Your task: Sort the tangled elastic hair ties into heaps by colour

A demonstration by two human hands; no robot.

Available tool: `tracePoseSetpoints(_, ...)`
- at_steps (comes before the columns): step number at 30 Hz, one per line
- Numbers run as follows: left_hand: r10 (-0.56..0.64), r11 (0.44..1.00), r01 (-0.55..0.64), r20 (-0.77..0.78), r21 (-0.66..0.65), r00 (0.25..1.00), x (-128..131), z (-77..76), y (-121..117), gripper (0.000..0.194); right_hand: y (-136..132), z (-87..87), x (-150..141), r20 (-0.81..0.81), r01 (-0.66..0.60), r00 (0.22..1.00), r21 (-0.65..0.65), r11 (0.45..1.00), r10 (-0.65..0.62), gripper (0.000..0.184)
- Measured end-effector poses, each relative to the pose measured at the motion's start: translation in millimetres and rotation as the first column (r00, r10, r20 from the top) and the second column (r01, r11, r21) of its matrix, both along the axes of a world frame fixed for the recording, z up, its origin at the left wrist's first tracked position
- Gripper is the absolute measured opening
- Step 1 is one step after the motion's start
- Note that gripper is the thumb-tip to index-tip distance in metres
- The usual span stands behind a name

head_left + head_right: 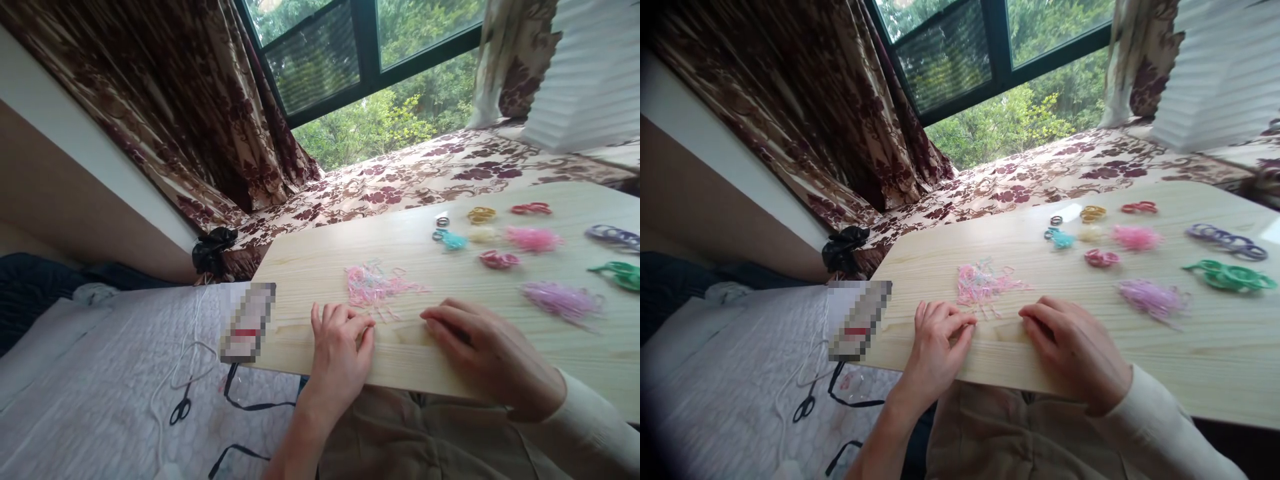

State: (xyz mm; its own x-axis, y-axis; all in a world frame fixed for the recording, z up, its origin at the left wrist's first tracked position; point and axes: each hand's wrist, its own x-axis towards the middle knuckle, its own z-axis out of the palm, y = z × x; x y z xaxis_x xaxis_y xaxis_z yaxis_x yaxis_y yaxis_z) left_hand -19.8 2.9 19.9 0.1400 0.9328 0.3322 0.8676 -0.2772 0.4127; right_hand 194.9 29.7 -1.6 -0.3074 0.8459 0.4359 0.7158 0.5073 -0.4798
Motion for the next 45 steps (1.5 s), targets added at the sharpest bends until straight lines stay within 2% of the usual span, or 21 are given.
tracePoseSetpoints(8,0.087,0.996,-0.086,-0.046,0.018,0.995,-4.4,-2.4,4.7,0.013,-0.7,-1.7,0.2,0.023,0.016,1.000,0.012,1.000,-0.017,0.029)
tracePoseSetpoints(15,-0.090,0.994,0.098,-0.142,0.051,0.986,13.3,8.6,7.4,0.022,-1.7,0.3,-1.5,0.022,0.015,1.000,0.021,1.000,-0.016,0.027)
tracePoseSetpoints(21,-0.171,0.984,0.176,-0.221,0.002,0.960,20.4,12.9,5.5,0.021,-1.5,0.0,-1.2,0.031,0.003,1.000,0.015,1.000,-0.004,0.030)
tracePoseSetpoints(27,-0.196,0.980,0.200,-0.200,-0.003,0.960,13.2,12.2,-2.2,0.021,-2.1,-0.6,-1.1,0.032,0.002,0.999,0.036,0.999,-0.003,0.029)
tracePoseSetpoints(31,-0.151,0.984,0.167,-0.207,0.060,0.967,9.9,13.2,7.6,0.026,-3.2,-0.5,-1.8,0.045,0.011,0.999,0.048,0.999,-0.013,0.028)
tracePoseSetpoints(37,-0.227,0.969,0.248,-0.343,0.019,0.912,16.9,14.5,25.5,0.017,-2.4,-1.2,-3.1,0.048,0.011,0.999,0.055,0.998,-0.013,0.027)
tracePoseSetpoints(40,-0.229,0.966,0.257,-0.390,0.021,0.892,18.9,14.5,28.0,0.014,-2.1,-0.4,-2.4,0.052,0.007,0.999,0.062,0.998,-0.010,0.027)
tracePoseSetpoints(45,-0.216,0.968,0.249,-0.379,0.040,0.900,19.0,13.4,29.0,0.012,-2.6,-0.4,-2.1,0.056,-0.007,0.998,0.077,0.997,0.003,0.027)
